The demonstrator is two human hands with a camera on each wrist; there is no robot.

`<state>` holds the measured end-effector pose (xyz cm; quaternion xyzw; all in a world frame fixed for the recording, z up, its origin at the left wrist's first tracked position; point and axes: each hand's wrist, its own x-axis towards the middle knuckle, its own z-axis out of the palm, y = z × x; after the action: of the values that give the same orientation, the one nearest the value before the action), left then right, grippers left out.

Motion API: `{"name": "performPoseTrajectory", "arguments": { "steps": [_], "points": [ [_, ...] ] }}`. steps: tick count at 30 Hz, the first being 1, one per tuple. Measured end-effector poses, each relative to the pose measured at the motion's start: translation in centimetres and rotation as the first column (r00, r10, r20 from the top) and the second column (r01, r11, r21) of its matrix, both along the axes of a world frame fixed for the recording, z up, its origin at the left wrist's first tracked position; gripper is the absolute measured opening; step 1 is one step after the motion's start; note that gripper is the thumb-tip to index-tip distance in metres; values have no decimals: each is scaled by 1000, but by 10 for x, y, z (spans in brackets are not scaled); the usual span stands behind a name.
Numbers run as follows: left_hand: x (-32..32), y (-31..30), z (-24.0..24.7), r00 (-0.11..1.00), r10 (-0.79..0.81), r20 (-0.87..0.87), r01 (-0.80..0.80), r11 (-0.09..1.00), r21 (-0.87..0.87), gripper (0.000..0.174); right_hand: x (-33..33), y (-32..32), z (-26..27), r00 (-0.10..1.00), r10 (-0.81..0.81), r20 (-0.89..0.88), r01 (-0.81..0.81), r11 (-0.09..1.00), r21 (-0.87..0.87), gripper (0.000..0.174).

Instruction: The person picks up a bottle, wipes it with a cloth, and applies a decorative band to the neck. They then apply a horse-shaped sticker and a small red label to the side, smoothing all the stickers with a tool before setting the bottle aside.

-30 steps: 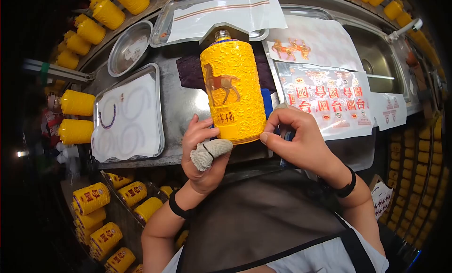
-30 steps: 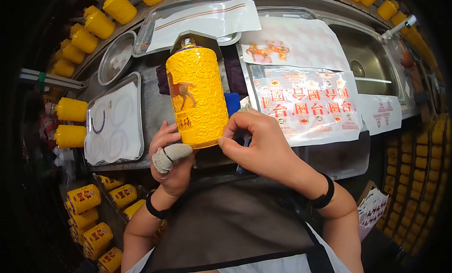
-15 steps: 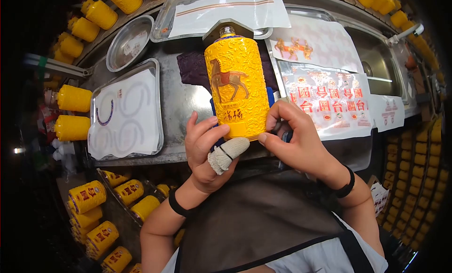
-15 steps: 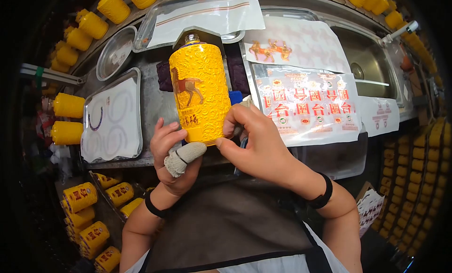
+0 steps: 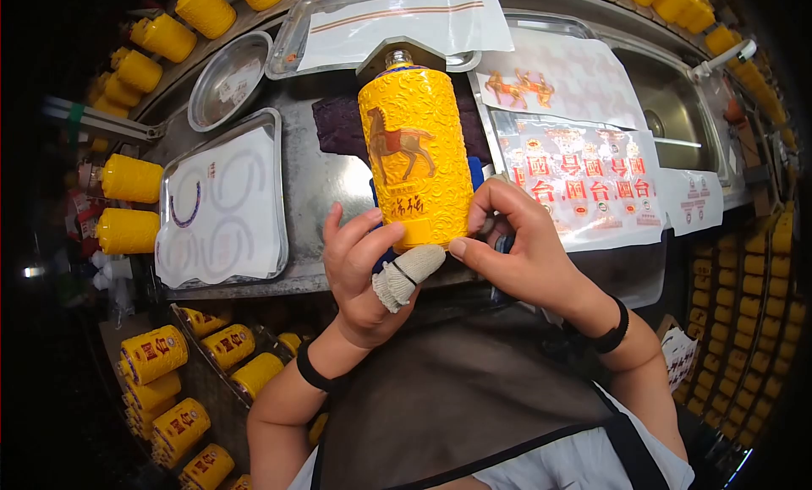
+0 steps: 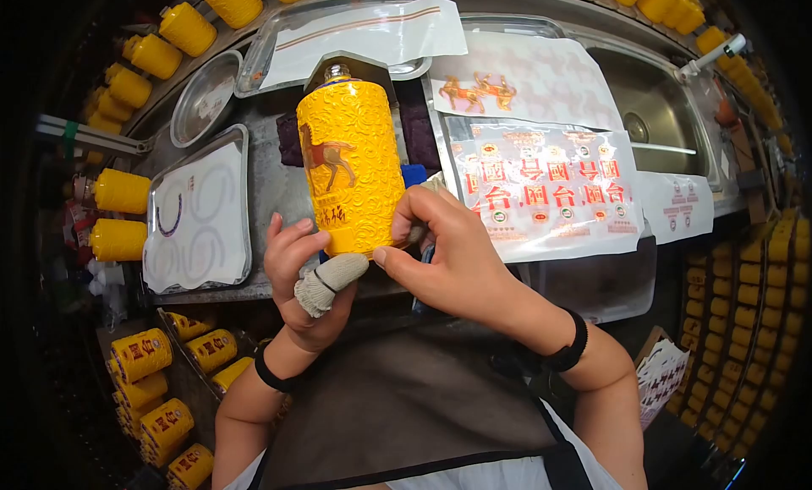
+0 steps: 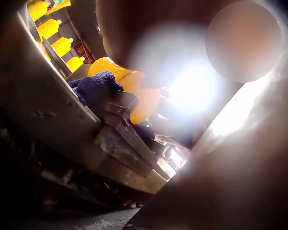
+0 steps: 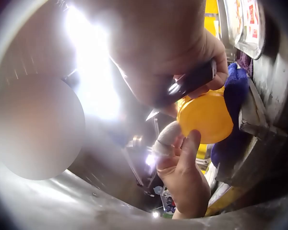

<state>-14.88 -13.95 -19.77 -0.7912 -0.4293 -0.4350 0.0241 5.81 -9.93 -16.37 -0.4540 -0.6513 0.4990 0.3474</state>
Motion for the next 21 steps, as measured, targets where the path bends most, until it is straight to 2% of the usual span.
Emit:
{"name": "performPoseTrajectory", "arguments": {
  "steps": [4,10,13,16,19,21],
  "points": [
    [-1,0,3,999,0,-46,0,1000,1,44,2,1,-3,999,-7,-49,4,999,-52,23],
    [2,-2,2,999,27,-20,-27,999,-26,42,-1,-1,-1,1000,-2,3,2,1000,28,21],
    [-1,-2,2,997,32,-70,-33,999,-5,28,1,0,-1,999,11,33,-13,998,61,21],
    [2,1,9,993,22,-114,-19,999,28,22,4,0,1,999,41,-8,-41,999,-10,17],
    [8,2,19,990,-10,-144,8,1000,-10,33,9,-2,0,998,27,-65,-32,997,-65,13],
    [15,8,17,986,-15,-168,20,999,29,25,11,-6,-3,996,-17,-83,12,998,-58,13]
  ]
}}
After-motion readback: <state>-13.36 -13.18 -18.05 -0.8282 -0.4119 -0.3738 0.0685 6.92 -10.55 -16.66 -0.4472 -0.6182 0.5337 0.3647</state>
